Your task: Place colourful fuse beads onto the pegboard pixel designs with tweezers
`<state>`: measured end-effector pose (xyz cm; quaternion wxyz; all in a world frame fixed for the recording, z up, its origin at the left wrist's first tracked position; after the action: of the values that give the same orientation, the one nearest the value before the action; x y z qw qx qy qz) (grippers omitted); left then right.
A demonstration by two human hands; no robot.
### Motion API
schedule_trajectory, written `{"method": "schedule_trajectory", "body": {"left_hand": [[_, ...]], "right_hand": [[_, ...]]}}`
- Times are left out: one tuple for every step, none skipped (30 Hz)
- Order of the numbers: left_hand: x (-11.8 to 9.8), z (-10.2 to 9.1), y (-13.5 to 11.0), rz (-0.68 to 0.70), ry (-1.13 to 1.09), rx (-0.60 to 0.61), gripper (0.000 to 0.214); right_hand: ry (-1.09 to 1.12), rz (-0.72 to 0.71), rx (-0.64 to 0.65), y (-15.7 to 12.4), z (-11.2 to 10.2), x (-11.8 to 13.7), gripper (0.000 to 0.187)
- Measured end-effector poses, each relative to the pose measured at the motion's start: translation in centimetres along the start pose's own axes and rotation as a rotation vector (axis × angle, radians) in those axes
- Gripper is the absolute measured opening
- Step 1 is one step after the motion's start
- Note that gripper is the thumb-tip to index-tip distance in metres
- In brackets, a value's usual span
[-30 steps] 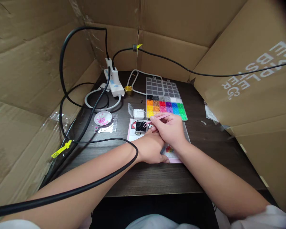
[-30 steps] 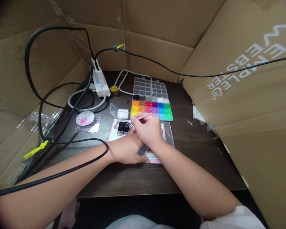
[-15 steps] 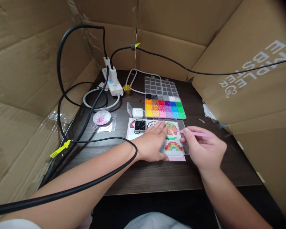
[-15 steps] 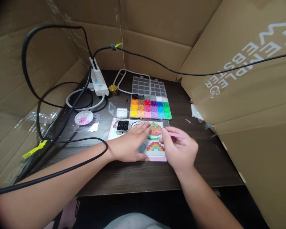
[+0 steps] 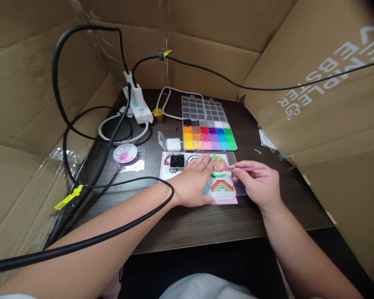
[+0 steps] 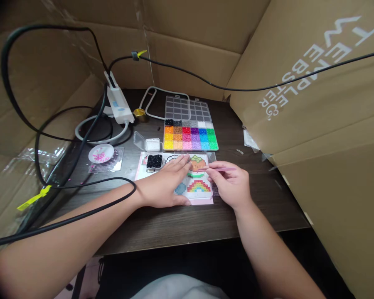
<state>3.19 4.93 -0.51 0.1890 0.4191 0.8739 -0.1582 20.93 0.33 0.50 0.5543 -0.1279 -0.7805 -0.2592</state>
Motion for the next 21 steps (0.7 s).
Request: {"method": "schedule_trajectory", "body": {"left_hand": [[0.0,0.0,0.0,0.0,-0.003,-0.001,0.115],[0.0,0.0,0.0,-0.001,-0.006,-0.001,0.115],[0.0,0.0,0.0,-0.004,-0.01,0.0,0.115],[0.0,-0.1,0.1,-0.01,-0.013,0.002,0.115],[0.0,-0.1,0.1,-0.017,-0.015,0.003,0.114],[-0.1,-0.2,0.1,-0.023,-0.016,0.005,0.114],[-0.1,-0.2,0.1,-0.027,-0.015,0.006,0.114],[-0.2,-0.3,0.1,-0.03,-0.014,0.007,0.114],[-0.2,-0.3,0.1,-0.032,-0.011,0.009,0.114],[-0.2,-0.3,0.1,-0.031,-0.007,0.01,0.114],[-0.2,-0.3,0.1,-0.029,-0.002,0.01,0.114],[-0.3,-0.3,0.1,-0.025,0.002,0.009,0.113],[-0.3,-0.3,0.1,-0.021,0.005,0.005,0.113],[-0.3,-0.3,0.1,-0.017,0.008,0.0,0.112],[-0.2,-0.3,0.1,-0.015,0.009,-0.003,0.112],[-0.2,-0.3,0.1,-0.014,0.007,-0.005,0.112],[-0.2,-0.3,0.1,-0.013,0.003,-0.006,0.112],[-0.1,-0.2,0.1,-0.011,-0.004,-0.008,0.112],[-0.1,-0.2,0.1,-0.008,-0.012,-0.012,0.112],[-0.1,-0.2,0.1,-0.002,-0.021,-0.02,0.113],[-0.1,-0.2,0.1,0.004,-0.028,-0.029,0.113]], "right_hand": [[0.01,0.006,0.063,0.3,0.0,-0.2,0.014],[0.022,0.016,0.126,0.5,0.0,-0.4,0.013],[0.038,0.028,0.18,0.6,0.1,-0.7,0.012],[0.054,0.042,0.223,0.7,0.2,-1.0,0.012],[0.07,0.056,0.255,0.9,0.2,-1.3,0.011],[0.085,0.071,0.275,1.0,0.2,-1.5,0.011],[0.099,0.088,0.291,1.0,0.2,-1.8,0.011],[0.109,0.106,0.305,1.1,0.3,-1.9,0.012],[0.114,0.118,0.316,1.1,0.3,-2.1,0.012],[0.111,0.126,0.323,1.2,0.4,-2.1,0.012],[0.104,0.126,0.326,1.2,0.4,-2.1,0.013],[0.095,0.122,0.325,1.2,0.5,-2.0,0.013],[0.087,0.117,0.321,1.2,0.6,-1.9,0.014],[0.081,0.112,0.317,1.1,0.6,-1.8,0.014],[0.077,0.109,0.313,1.1,0.7,-1.6,0.014],[0.073,0.107,0.311,1.1,0.7,-1.5,0.013],[0.069,0.104,0.311,1.1,0.8,-1.4,0.013],[0.066,0.102,0.311,1.1,0.8,-1.3,0.013],[0.064,0.099,0.31,1.1,0.8,-1.3,0.012],[0.064,0.096,0.31,1.1,0.8,-1.3,0.012],[0.065,0.094,0.308,1.1,0.8,-1.3,0.012]]}}
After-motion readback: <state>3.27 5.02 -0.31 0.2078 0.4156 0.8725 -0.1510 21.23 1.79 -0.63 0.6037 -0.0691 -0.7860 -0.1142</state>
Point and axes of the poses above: each hand's wrist, its own y-axis towards the middle knuckle, its own z-axis out of the palm, x = y × z, the point moved 5 cm from there along y, towards the middle knuckle, and after that the axes turned 10 degrees about -x, right-handed, at the moved point
